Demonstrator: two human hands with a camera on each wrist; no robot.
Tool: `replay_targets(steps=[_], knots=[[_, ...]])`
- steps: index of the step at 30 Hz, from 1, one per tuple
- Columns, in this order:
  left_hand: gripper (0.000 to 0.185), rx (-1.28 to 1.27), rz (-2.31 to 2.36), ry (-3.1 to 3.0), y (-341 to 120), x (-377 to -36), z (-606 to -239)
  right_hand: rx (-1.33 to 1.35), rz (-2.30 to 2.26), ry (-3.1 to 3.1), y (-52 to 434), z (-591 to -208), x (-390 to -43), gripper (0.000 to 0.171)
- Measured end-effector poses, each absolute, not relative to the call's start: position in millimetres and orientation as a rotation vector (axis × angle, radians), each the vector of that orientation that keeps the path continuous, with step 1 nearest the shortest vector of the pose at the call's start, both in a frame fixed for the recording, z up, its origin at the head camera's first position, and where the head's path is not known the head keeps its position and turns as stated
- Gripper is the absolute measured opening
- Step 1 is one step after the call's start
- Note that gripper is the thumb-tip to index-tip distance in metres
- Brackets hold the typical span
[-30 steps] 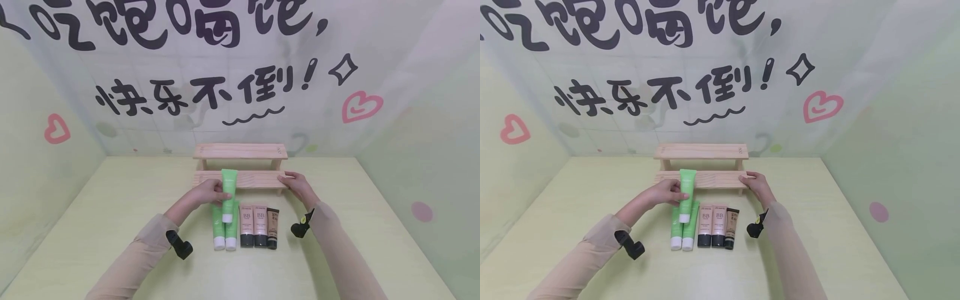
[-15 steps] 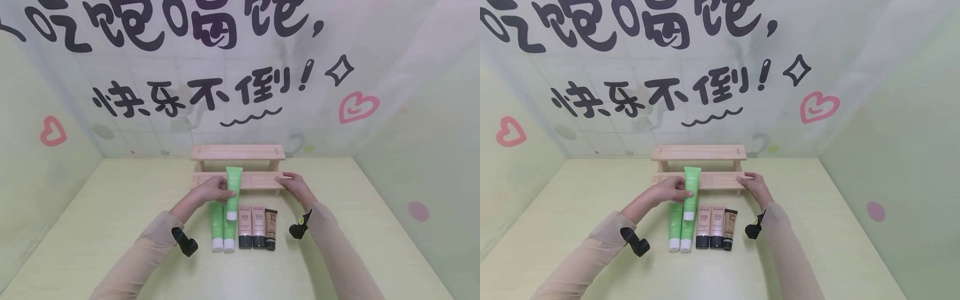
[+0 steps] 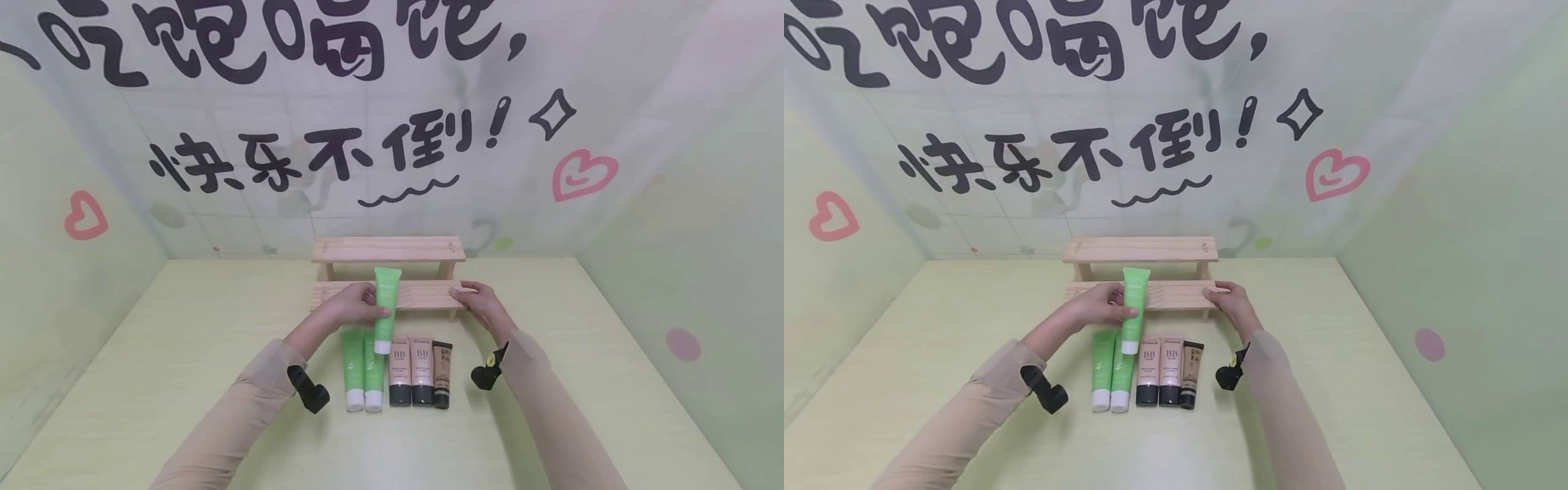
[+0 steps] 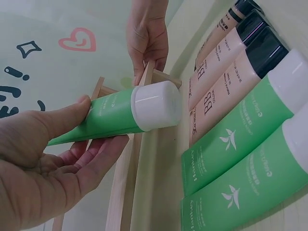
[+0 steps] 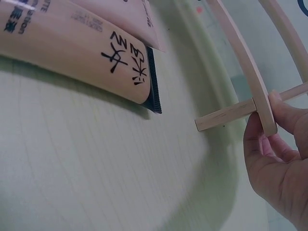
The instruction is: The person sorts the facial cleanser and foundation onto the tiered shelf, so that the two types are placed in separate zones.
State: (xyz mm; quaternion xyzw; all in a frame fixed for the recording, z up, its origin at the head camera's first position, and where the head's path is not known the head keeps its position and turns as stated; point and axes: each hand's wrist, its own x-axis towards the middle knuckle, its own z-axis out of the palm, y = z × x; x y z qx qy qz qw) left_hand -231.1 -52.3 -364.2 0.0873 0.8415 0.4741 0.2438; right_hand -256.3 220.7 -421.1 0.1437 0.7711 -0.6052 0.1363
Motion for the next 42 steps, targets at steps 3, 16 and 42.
replay_targets(steps=[3, 16, 42], knots=[[0.054, 0.23, 1.283, 2.302, -51, -231, -363, 0.414, -1.749, 2.234, 220, -422, -256, 0.061], [0.054, 0.274, 1.234, 2.39, -40, -236, -358, 0.395, -1.768, 2.216, 221, -420, -255, 0.061], [0.057, 0.334, 1.366, 2.369, -23, -247, -346, 0.422, -1.8, 2.189, 218, -419, -257, 0.06]])
